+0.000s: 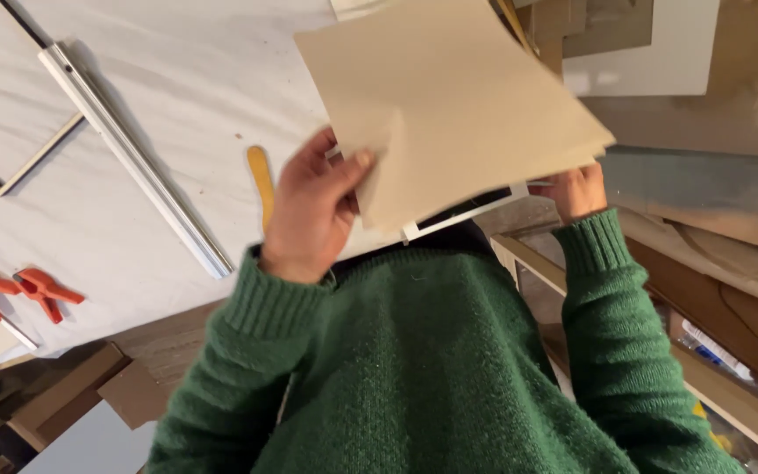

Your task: Using a utility knife and metal straightedge to cut mat board for framing a photograph.

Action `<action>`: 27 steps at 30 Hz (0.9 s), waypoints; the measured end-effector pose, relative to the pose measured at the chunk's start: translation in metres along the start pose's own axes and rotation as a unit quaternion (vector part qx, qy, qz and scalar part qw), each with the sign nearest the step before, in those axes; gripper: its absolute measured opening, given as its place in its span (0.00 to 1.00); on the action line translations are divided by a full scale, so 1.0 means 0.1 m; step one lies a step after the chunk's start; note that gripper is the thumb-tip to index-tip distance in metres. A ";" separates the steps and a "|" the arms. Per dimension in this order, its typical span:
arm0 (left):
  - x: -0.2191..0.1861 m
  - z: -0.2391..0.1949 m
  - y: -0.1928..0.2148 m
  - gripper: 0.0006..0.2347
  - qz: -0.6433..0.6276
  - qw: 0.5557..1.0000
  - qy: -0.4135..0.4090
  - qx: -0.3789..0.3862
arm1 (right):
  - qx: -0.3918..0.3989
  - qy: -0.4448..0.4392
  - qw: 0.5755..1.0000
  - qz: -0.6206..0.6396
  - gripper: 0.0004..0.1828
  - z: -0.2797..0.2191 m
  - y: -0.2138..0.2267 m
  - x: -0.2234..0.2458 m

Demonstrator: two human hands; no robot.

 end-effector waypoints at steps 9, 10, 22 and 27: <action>-0.31 0.36 -0.10 0.20 0.087 0.989 -0.070 0.094 | 0.006 -0.078 0.997 -0.008 0.29 -0.10 -0.23 0.32; -0.36 0.40 -0.14 0.20 0.087 0.989 -0.068 0.094 | 0.006 -0.079 0.997 -0.008 0.29 -0.11 -0.22 0.31; -0.69 0.68 -0.25 0.04 0.071 0.974 -0.118 0.181 | 0.028 -0.063 0.996 -0.050 0.20 -0.12 -0.16 0.27; -0.80 0.78 -0.11 0.03 0.067 0.977 -0.115 0.169 | 0.037 -0.060 0.996 -0.045 0.20 -0.09 -0.13 0.25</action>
Point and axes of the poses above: each hand's wrist, its own z-axis towards the middle knuckle, its own y-axis out of the back of the hand, x = y × z, the point moved 1 cm from there along z, towards the middle knuckle, and after that the axes turned 6 degrees about y, right-handed, at the moved point
